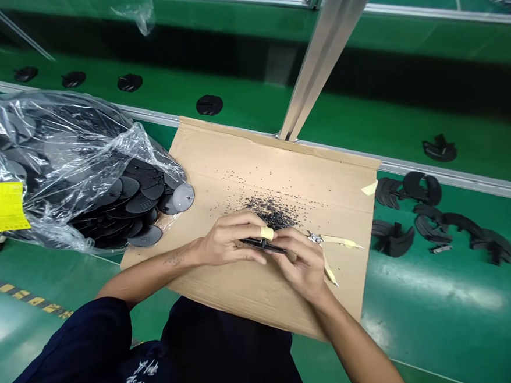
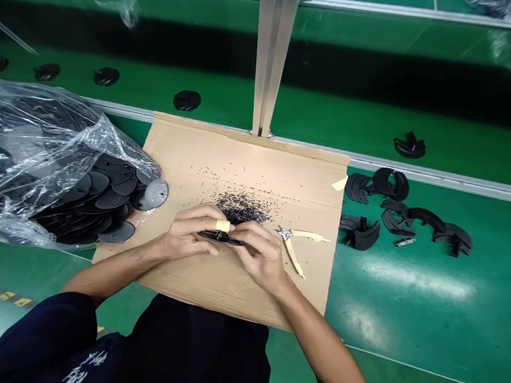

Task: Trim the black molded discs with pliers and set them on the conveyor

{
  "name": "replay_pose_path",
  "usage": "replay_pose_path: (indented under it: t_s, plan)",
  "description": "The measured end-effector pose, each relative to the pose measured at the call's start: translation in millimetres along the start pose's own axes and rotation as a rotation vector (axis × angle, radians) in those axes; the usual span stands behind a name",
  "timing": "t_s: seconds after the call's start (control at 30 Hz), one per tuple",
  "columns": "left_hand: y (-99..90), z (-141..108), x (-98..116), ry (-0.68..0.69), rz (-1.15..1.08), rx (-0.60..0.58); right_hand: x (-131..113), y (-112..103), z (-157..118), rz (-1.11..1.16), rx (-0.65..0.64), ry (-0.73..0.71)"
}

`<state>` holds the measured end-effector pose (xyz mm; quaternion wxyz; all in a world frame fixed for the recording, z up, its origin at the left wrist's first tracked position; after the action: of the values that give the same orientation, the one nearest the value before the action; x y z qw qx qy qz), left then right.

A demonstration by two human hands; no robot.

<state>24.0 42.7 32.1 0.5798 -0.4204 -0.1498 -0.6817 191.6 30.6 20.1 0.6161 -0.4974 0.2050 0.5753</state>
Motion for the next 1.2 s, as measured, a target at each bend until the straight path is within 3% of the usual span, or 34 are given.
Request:
replay_pose_path:
  t_s: [0.1, 0.2, 0.37, 0.57, 0.8, 1.0, 1.2]
  plan:
    - [0.3, 0, -2, -0.073, -0.13, -0.021, 2, -2, 2, 0.078, 0.021, 0.017]
    - [0.9, 1, -8, -0.237, -0.345, -0.04, 3, -2, 5, 0.173, 0.012, 0.078]
    - [1.3, 0, -14, -0.383, -0.479, -0.046, 3, 4, 8, 0.276, -0.106, 0.154]
    - [1.0, -2, -16, -0.386, -0.46, -0.04, 6, 1, 7, 0.352, -0.07, 0.17]
    - [0.2, 2, -5, -0.284, -0.302, -0.169, 11, 3, 7, 0.432, -0.221, 0.174]
    - [0.5, 4, -1, -0.248, -0.278, -0.136, 3, -4, 3, 0.19, 0.017, -0.029]
    - [2.7, -3, -10, -0.321, -0.361, -0.067, -7, -11, -4, -0.13, 0.227, -0.162]
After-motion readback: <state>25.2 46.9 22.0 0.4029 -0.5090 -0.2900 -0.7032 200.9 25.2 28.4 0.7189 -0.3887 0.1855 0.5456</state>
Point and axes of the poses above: each hand's wrist, its own z-axis towards the middle knuckle, its own y-axis out of the palm, x = y × z, the point moved 5 cm from there along z, towards the middle knuckle, and after that the axes turned 5 degrees about -z, right-handed, at the moved point
